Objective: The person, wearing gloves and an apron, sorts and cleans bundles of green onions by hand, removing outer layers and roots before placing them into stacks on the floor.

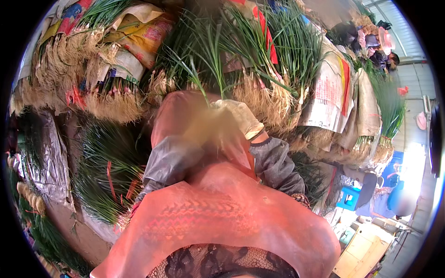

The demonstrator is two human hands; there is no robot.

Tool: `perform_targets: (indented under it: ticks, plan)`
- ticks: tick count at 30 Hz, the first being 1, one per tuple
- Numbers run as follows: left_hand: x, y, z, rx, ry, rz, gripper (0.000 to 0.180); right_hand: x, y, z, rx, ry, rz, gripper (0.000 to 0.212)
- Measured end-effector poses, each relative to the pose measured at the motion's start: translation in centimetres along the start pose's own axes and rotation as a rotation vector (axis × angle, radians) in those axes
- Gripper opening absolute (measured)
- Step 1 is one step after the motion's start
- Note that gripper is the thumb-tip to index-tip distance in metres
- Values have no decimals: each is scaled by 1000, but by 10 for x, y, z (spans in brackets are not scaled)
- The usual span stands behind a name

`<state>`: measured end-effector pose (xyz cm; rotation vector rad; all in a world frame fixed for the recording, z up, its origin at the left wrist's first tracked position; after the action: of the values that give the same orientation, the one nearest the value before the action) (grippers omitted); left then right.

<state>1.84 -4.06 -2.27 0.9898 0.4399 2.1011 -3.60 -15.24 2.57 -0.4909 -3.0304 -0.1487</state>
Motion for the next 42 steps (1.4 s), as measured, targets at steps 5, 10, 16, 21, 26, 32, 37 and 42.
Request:
perform_targets:
  ticks: [5,10,16,21,26,32,37,42]
  plan:
    - [30,25,29,-257,-88,-43,25,-12,-15,-23,799,-130,251,19]
    - [52,43,40,-176,107,-255,24,-5,-7,-36,1396,-443,520,17]
    - [78,42,48,-233,221,-303,28,61,-52,-10,1591,681,-377,33]
    - [69,16,13,150,-184,-134,41,-4,-31,-30,1476,-127,352,20]
    - [69,23,38,-230,47,-9,45,-40,-66,32,1178,101,160,16]
    - [69,44,23,-234,-66,-102,31,12,2,-42,155,-15,4,26]
    - [80,65,31,-156,-152,-219,34,19,-4,-44,-24,112,-9,32]
    - [68,40,-1,418,-465,-166,33,16,4,-35,-15,239,264,25]
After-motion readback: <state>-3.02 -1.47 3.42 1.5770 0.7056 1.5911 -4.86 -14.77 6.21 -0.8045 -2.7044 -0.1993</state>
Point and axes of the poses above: each hand's wrist, its own x-axis away from the middle knuckle, its own y-axis out of the palm, z = x × y, the point moved 5 cm from there along -x, towards the middle knuckle, and after that the axes turned 5 degrees about z, right-handed, at the moved point
